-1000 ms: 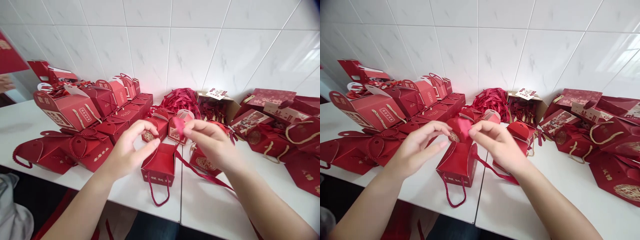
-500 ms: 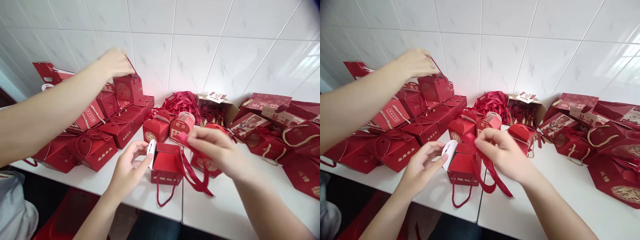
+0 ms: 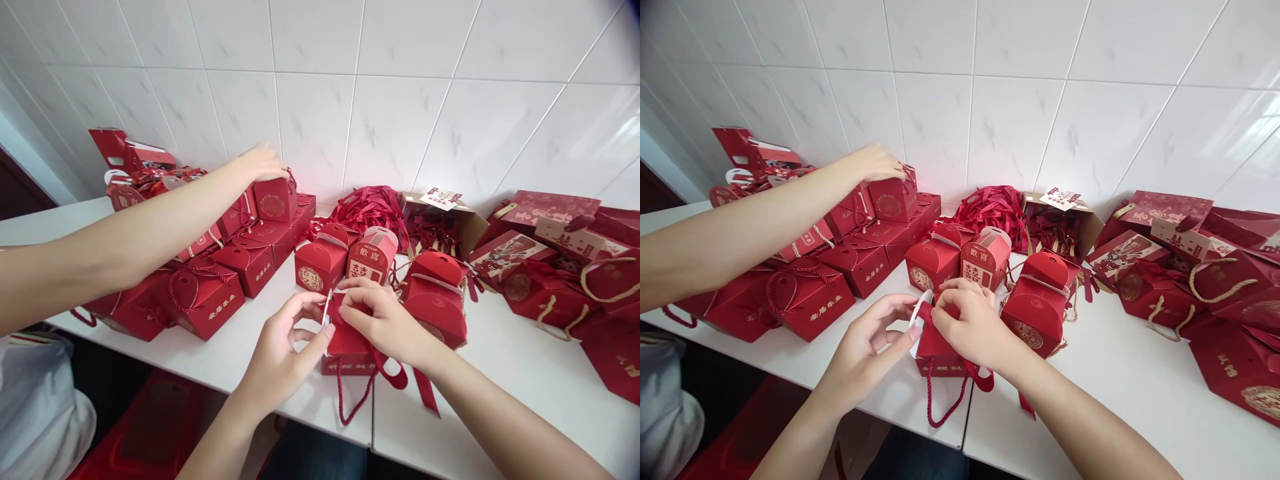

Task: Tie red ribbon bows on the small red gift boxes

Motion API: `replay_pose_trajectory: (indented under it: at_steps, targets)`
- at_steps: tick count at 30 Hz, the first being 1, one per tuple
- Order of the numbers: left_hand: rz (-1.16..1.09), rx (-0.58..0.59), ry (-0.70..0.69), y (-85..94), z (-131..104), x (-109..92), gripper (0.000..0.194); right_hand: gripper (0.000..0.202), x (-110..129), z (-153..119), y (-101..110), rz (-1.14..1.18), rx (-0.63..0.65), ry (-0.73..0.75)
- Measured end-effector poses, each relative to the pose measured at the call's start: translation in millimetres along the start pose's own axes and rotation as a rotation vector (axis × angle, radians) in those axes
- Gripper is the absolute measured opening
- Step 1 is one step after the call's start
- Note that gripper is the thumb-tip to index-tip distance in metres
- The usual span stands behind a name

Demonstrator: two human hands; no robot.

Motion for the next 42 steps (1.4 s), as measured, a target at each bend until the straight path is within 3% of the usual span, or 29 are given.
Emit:
replay_pose_trajectory:
  at_steps: [7,12,17,19,21,23,28,31,33,36,38,42]
  targets:
    - [-0.043,-0.057,0.022,4.6,11.2,8.2,0.024,0.020,9.0,4.5,-9.1,-0.081,-0.034,0.049]
    - [-0.094,-0.112,0.023,31.2,7.4,23.2,0.029,0.024,-0.3,-15.2,23.6,-0.142,-0.295,0.073]
    - [0.181,-0.245,0.074,67.6,-2.6,42.6,0.030,0.021,-21.3,-40.8,48.0,-0.164,-0.371,0.091]
    - [0.216,-0.230,0.058,63.0,-4.8,38.9,0.031,0.018,-21.5,-50.8,51.1,-0.176,-0.390,0.115]
    - [0.222,-0.164,-0.001,47.2,-6.3,27.5,0.029,0.017,-11.9,-61.3,48.2,-0.203,-0.404,0.179]
    - [0.240,-0.089,-0.071,28.2,-8.2,14.2,0.026,0.024,2.0,-68.3,30.1,-0.270,-0.312,0.240]
    - [0.231,-0.006,-0.132,2.2,-9.1,0.2,0.024,0.031,5.6,-80.3,-57.1,-0.676,0.148,0.174]
    - [0.235,-0.013,-0.154,0.7,-9.2,-1.4,0.024,0.019,5.3,-88.7,-90.6,-0.834,0.206,0.245]
    - [0.242,-0.020,-0.166,1.9,-11.5,-0.8,0.023,0.005,6.6,-93.1,-97.9,-0.847,0.171,0.314]
    - [0.241,-0.039,-0.164,5.4,-18.0,2.9,0.022,0.008,6.5,-97.3,-88.0,-0.834,0.076,0.354]
    - [0.231,-0.060,-0.157,7.9,-22.5,5.4,0.023,0.009,12.0,-99.8,-70.6,-0.803,-0.048,0.387]
    - [0.214,-0.072,-0.179,6.6,-26.9,1.5,0.025,0.009,34.4,-110.0,-24.3,-0.740,-0.420,0.475]
Point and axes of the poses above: each hand's wrist, its own z-axis towards the middle knuckle, its own y-axis out of the back of the hand, x = y × z, the point moved 9 cm from there along z, towards the middle knuckle, and after that the axes turned 11 degrees about -z, right-handed, at the moved point
